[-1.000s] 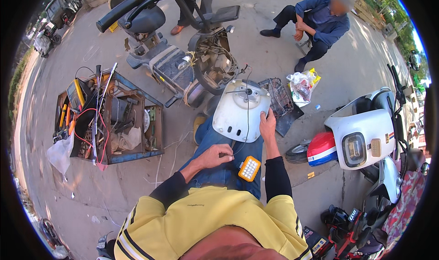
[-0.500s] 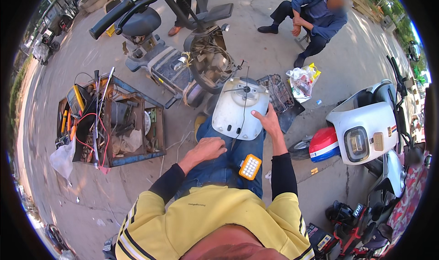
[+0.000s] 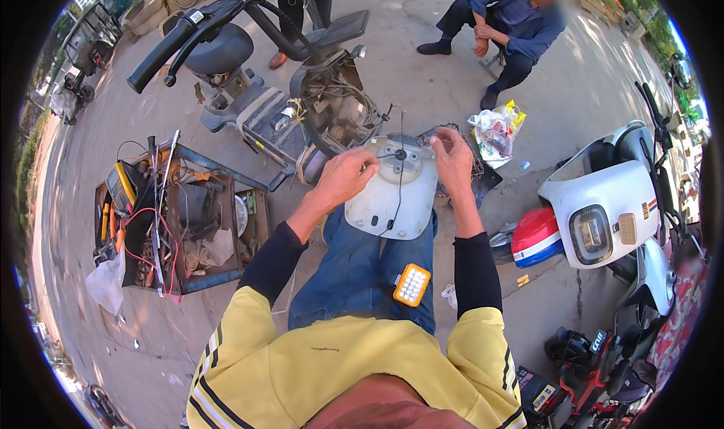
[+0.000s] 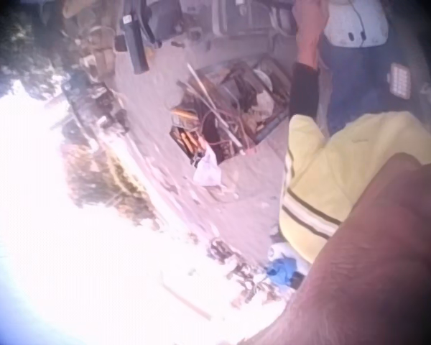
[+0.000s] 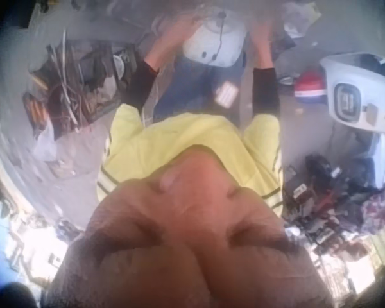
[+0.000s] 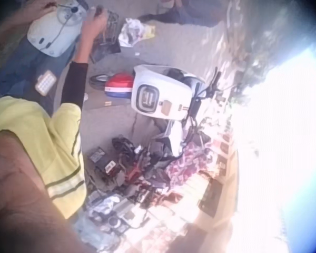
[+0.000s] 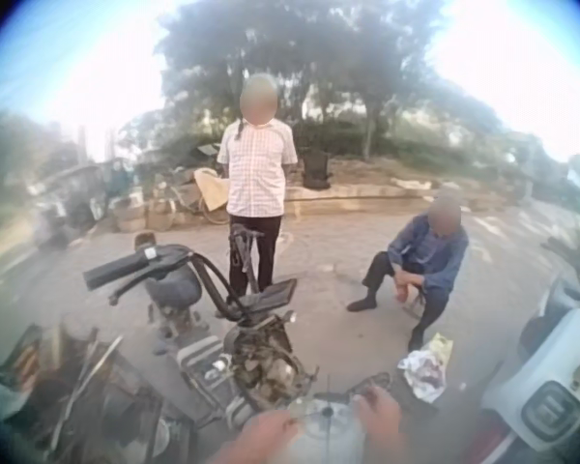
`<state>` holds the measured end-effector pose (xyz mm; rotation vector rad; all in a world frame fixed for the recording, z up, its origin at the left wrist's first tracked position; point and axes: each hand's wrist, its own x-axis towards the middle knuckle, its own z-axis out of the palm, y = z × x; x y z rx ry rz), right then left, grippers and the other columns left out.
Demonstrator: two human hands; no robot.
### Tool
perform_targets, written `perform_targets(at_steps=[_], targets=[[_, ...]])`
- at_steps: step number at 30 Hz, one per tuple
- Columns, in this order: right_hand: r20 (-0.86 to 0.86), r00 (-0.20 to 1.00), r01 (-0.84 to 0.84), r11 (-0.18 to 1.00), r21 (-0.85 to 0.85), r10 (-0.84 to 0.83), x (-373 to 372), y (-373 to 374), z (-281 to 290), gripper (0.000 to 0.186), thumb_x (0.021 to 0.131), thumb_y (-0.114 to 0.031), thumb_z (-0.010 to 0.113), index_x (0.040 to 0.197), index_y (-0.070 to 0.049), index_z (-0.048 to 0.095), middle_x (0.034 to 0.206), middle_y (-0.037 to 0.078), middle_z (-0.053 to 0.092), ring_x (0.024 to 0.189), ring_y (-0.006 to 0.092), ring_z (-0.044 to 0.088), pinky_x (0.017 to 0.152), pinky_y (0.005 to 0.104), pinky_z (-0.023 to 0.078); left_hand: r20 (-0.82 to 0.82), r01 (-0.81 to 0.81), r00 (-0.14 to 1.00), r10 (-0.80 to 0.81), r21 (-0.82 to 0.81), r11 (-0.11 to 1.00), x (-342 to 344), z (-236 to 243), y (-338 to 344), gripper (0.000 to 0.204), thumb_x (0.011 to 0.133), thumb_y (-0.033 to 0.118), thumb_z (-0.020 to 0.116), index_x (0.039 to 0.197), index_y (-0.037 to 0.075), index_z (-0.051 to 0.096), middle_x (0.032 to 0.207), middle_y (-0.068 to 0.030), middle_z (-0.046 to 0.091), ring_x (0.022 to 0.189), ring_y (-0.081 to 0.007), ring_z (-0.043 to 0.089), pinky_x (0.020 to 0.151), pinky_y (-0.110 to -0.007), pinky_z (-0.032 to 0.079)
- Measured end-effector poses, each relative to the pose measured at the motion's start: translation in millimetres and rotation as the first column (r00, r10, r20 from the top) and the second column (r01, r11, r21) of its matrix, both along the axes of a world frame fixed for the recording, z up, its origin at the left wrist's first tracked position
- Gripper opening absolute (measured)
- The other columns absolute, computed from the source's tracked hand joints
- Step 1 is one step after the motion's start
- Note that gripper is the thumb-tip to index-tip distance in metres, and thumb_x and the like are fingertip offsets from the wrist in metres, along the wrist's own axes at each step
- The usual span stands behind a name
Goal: The person works on the electrical wiring of a scooter, stripping wire ends, twisting them together, and wrapping connections with electrical tape. The person handles a white scooter body panel and a roll of tape while seated on the ground.
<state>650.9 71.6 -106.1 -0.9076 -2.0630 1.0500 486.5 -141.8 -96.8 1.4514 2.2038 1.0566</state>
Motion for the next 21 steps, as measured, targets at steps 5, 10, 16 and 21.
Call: perform_targets(at_steps=[5,10,16,21], targets=[[0.200,0.978,-0.070,0.997,0.035,0.062,-58.8,23.2,-7.7,0.022,0.095,-0.019,0.069,0.108,-0.004,0.078,0.104,0.020,0.078,0.099,0.0386,0.075,0.088,0.0475,0.058,-0.003,-0.112,0.994,0.114,0.128,0.985,-54.2,-12.5,88.9,0.017,0.095,0.016,0.074,0.105,0.002,0.072,0.104,-0.0126,0.071,0.096,-0.0336,0.068,0.084,-0.043,0.054],[0.343,0.934,-0.099,0.995,-0.014,0.097,-91.0,35.6,-9.1,0.022,0.094,-0.021,0.068,0.107,-0.006,0.079,0.106,0.020,0.078,0.101,0.0400,0.075,0.090,0.0501,0.057,-0.138,-0.122,0.980,0.142,0.142,0.982,-83.7,-40.6,134.6,0.025,0.095,0.019,0.076,0.115,0.005,0.071,0.117,-0.0137,0.069,0.109,-0.0364,0.067,0.094,-0.046,0.053],[0.333,0.934,-0.124,0.992,-0.026,0.126,-113.1,50.9,-39.0,0.029,0.094,-0.022,0.071,0.117,-0.005,0.076,0.112,0.019,0.078,0.109,0.0400,0.073,0.095,0.0501,0.057,-0.045,-0.140,0.989,0.137,-0.057,0.989,-84.8,-52.6,162.2,0.027,0.095,0.020,0.075,0.119,0.007,0.073,0.122,-0.0146,0.074,0.115,-0.0365,0.069,0.096,-0.047,0.055],[0.336,0.935,-0.112,0.994,-0.015,0.110,-121.8,50.8,-53.9,0.030,0.095,-0.020,0.072,0.121,-0.005,0.074,0.113,0.018,0.079,0.108,0.0369,0.075,0.093,0.0458,0.058,-0.072,-0.129,0.990,0.124,-0.063,0.990,-88.2,-61.7,168.4,0.020,0.096,0.020,0.073,0.112,0.008,0.075,0.106,-0.0128,0.080,0.102,-0.0360,0.075,0.086,-0.049,0.058]])
